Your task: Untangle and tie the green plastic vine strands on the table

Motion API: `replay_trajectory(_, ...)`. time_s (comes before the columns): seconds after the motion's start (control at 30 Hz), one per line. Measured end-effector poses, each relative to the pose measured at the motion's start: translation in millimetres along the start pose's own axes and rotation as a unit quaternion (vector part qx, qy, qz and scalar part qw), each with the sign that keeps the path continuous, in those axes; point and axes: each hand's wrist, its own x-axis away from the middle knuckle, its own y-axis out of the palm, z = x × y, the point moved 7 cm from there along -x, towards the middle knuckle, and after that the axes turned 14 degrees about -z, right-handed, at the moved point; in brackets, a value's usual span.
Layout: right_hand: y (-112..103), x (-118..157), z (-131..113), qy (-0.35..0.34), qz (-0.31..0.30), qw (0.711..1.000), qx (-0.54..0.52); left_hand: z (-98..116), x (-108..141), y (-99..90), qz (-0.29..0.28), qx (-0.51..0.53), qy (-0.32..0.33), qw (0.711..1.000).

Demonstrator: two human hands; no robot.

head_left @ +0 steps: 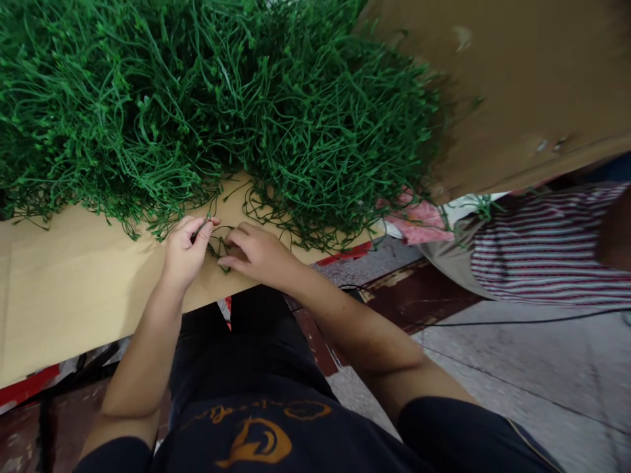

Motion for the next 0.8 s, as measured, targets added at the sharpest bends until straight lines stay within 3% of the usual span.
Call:
replay_trajectory(0.17, 0.3, -2.6, -4.7, 0.063, -0.022, 0.996, 0.058, 5.1, 4.2, 2.2, -0.003, -0.045, 0.031, 0.999)
replay_trajectory(0.37, -6.8, -1.2, 8.6, 0.051, -0.023, 0.998, 0.02, 5.7, 7.1, 1.4, 0.005, -0.036, 0.032, 0.999)
replay_trajectory(0.5, -16.2, 9.5, 32.6, 0.053, 0.031, 0.994, -0.086, 6.5, 7.6, 0.5, 0.014, -0.03, 0.039, 0.999)
replay_trajectory(0.63, -17.2, 16.3, 43.2, 0.036, 0.087, 0.966, -0.24, 5.2, 7.0, 1.4, 0.018, -0.034, 0.042, 0.998)
replay_trajectory(0.7, -16.6, 15.5, 35.5, 0.038, 0.104, 0.974, -0.199, 5.0, 6.9, 0.9, 0.022, -0.029, 0.048, 0.998)
replay_trajectory(0.8, -10.4, 8.0, 20.4, 0.081, 0.08, 0.992, -0.058, 4.1, 7.4, -1.3, 0.033, -0.026, 0.05, 0.998)
